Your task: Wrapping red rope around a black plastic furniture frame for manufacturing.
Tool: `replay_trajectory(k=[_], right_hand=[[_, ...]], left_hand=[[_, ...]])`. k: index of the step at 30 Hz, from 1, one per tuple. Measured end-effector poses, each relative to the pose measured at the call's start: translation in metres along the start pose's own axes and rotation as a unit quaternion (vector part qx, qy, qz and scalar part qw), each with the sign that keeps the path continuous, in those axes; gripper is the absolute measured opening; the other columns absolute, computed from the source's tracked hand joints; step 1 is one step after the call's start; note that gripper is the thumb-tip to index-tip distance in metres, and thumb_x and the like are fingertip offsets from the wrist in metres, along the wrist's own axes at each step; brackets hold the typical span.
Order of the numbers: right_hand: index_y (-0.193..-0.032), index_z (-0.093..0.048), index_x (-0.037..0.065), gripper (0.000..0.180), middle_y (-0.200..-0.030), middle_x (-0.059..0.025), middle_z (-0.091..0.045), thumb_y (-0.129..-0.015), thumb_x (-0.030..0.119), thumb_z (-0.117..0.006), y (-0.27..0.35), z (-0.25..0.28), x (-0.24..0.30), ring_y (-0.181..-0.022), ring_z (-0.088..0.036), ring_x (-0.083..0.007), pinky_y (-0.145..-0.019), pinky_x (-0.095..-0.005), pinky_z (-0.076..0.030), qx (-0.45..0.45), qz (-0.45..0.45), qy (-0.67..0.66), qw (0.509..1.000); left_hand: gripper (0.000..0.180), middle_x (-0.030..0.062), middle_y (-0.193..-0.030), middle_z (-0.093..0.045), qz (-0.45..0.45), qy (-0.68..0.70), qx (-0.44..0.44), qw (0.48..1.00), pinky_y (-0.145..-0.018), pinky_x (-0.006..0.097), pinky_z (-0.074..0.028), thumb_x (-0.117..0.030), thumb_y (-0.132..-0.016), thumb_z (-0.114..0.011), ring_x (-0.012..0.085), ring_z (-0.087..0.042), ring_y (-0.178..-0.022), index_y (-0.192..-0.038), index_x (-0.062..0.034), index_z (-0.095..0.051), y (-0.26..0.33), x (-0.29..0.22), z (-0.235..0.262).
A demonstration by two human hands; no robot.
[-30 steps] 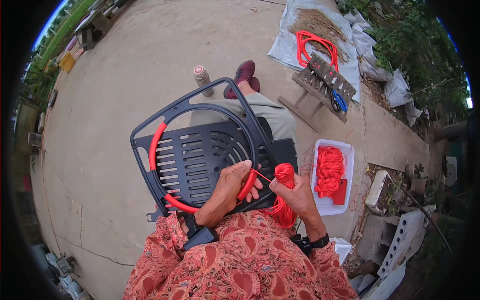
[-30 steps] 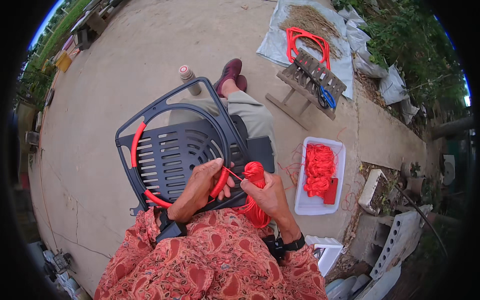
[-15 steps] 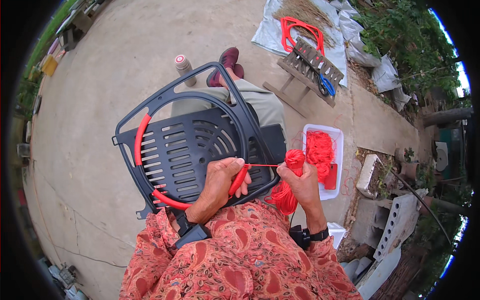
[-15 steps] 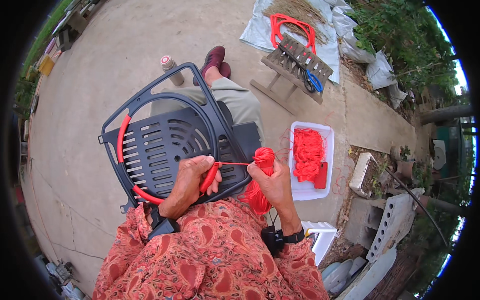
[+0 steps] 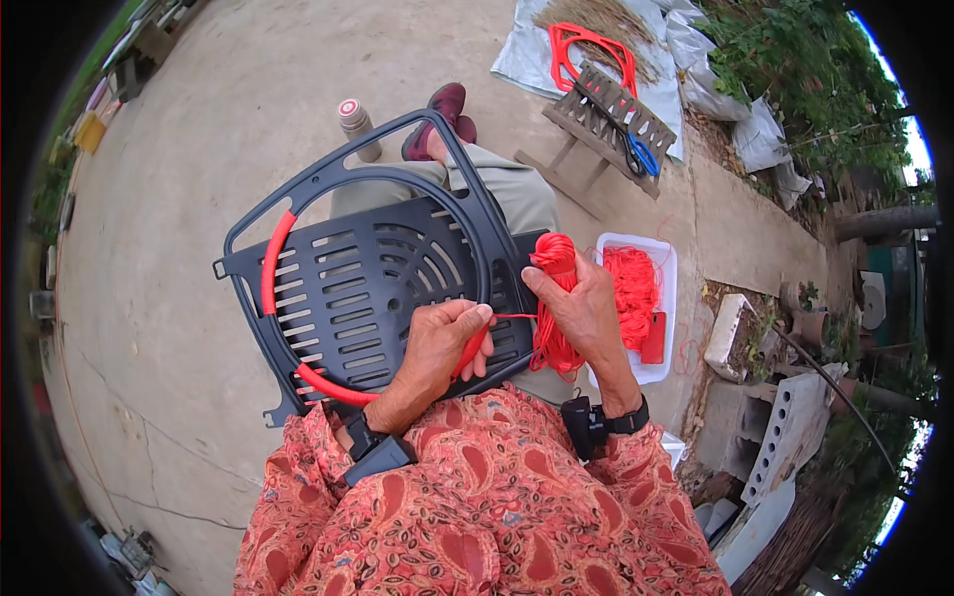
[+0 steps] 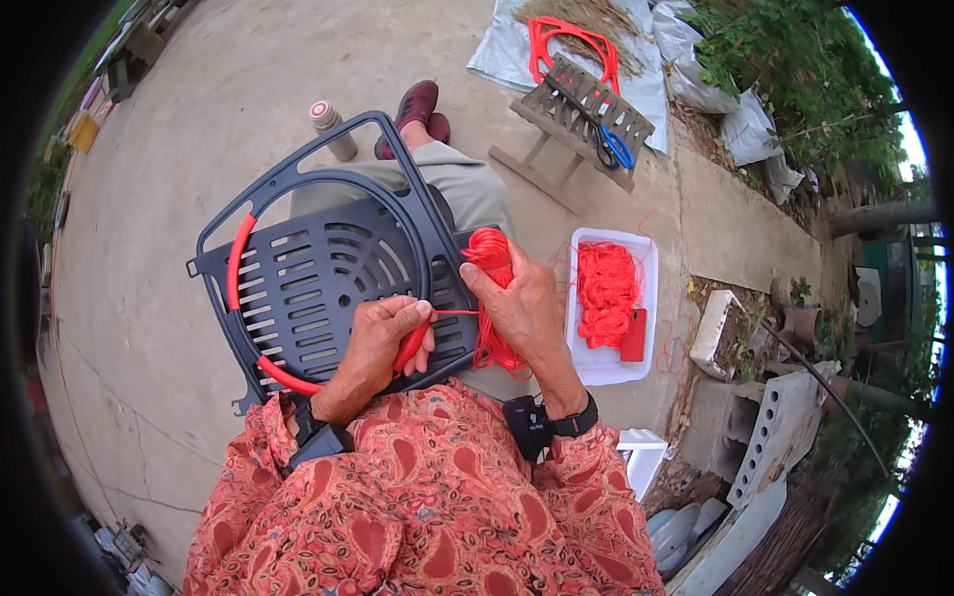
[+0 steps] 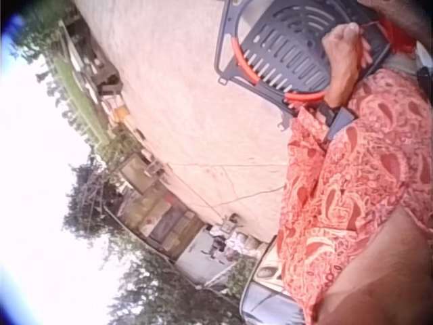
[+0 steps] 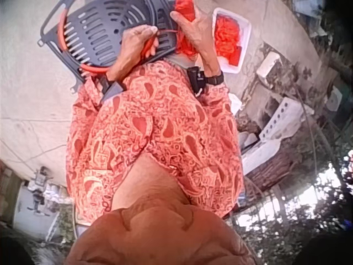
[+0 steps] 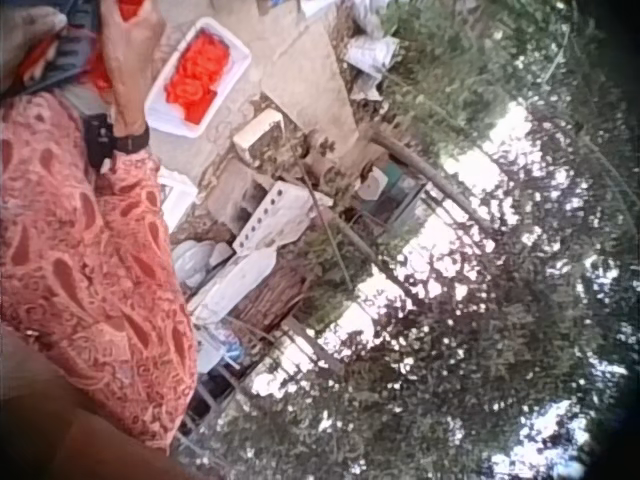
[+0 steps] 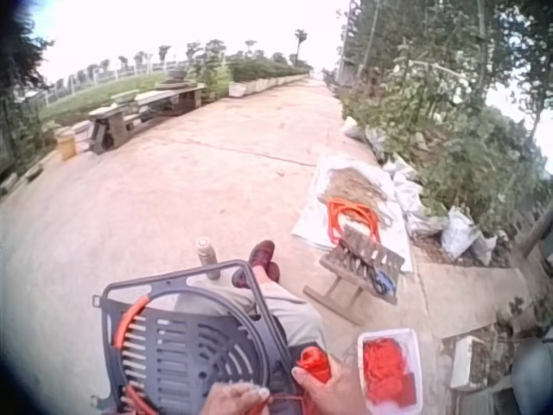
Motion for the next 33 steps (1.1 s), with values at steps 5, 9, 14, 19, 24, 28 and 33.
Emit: replay_trajectory(k=[5, 9, 14, 19, 24, 28, 33], right_hand=[[-0.1, -0.063, 0.002, 0.033, -0.072, -0.0025, -0.061, -0.084, 0.03, -0.071, -0.016, -0.018, 0.0, -0.065, -0.054, -0.0107, -0.062, -0.029, -0.046, 0.061, 0.079, 0.018, 0.995], [-0.099, -0.064, 0.003, 0.03, -0.069, -0.001, -0.06, -0.083, 0.027, -0.072, -0.02, -0.024, -0.005, -0.062, -0.055, -0.0086, -0.059, -0.026, -0.045, 0.121, 0.0, -0.083, 0.989], [-0.099, -0.064, 0.002, 0.028, -0.068, 0.0004, -0.06, -0.083, 0.022, -0.072, -0.014, -0.025, -0.002, -0.061, -0.055, -0.0068, -0.057, -0.0238, -0.044, 0.127, 0.003, -0.13, 0.983], [-0.098, -0.064, 0.001, 0.023, -0.07, -0.0007, -0.06, -0.083, 0.017, -0.07, -0.007, -0.028, -0.017, -0.061, -0.054, -0.007, -0.057, -0.0251, -0.045, 0.122, 0.007, -0.139, 0.983], [-0.101, -0.064, 0.002, 0.03, -0.073, -0.0029, -0.064, -0.082, 0.024, -0.072, -0.015, -0.016, -0.021, -0.065, -0.058, -0.0093, -0.061, -0.0274, -0.047, 0.105, 0.002, -0.09, 0.99], [-0.101, -0.065, 0.003, 0.034, -0.076, -0.0073, -0.067, -0.081, 0.028, -0.074, -0.005, 0.013, 0.004, -0.067, -0.062, -0.014, -0.064, -0.0307, -0.049, 0.027, 0.073, -0.034, 0.996], [-0.095, -0.066, 0.01, 0.027, -0.073, -0.0177, -0.065, -0.078, 0.031, -0.069, 0.039, -0.011, 0.016, -0.067, -0.064, -0.0381, -0.061, -0.0464, -0.049, 0.153, 0.151, 0.191, 0.958]], left_hand=[[0.024, 0.0099, -0.062, -0.062, 0.032, 0.006, 0.014, 0.999, -0.034, 0.024, -0.038, -0.018, -0.097, -0.053, 0.0153, -0.054, -0.04, -0.088, 0.0032, -0.061, -0.001, -0.004, 0.0], [0.025, 0.0101, -0.063, -0.061, 0.057, 0.017, 0.044, 0.997, -0.036, 0.025, -0.042, -0.019, -0.097, -0.053, 0.0165, -0.056, -0.042, -0.089, 0.0039, -0.062, 0.0, -0.004, 0.002], [0.025, 0.0111, -0.064, -0.062, 0.044, -0.037, 0.032, 0.998, -0.04, 0.026, -0.046, -0.018, -0.096, -0.055, 0.0172, -0.059, -0.046, -0.088, 0.004, -0.062, 0.011, 0.0, 0.006], [0.024, 0.0113, -0.064, -0.063, 0.045, -0.071, 0.028, 0.996, -0.04, 0.026, -0.046, -0.017, -0.096, -0.056, 0.0168, -0.06, -0.047, -0.087, 0.004, -0.063, 0.013, 0.007, 0.007], [0.023, 0.0098, -0.063, -0.063, 0.021, -0.053, 0.018, 0.998, -0.036, 0.023, -0.04, -0.016, -0.095, -0.057, 0.014, -0.057, -0.044, -0.084, 0.0034, -0.064, 0.008, 0.003, 0.005], [0.021, 0.0082, -0.061, -0.062, -0.002, -0.06, -0.003, 0.998, -0.035, 0.022, -0.038, -0.014, -0.094, -0.058, 0.012, -0.055, -0.042, -0.081, 0.002, -0.065, 0.008, -0.002, 0.01], [0.026, 0.0061, -0.06, -0.062, -0.029, -0.087, -0.02, 0.996, -0.034, 0.023, -0.037, -0.013, -0.093, -0.058, 0.0096, -0.054, -0.042, -0.072, 0.0012, -0.063, 0.01, 0.003, 0.005]])
Point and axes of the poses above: each hand's wrist, its own y-axis away from the middle knuckle, its own z-axis out of the back of the hand, x = y × z, the point moved 3 cm from there along -y, towards the middle knuckle
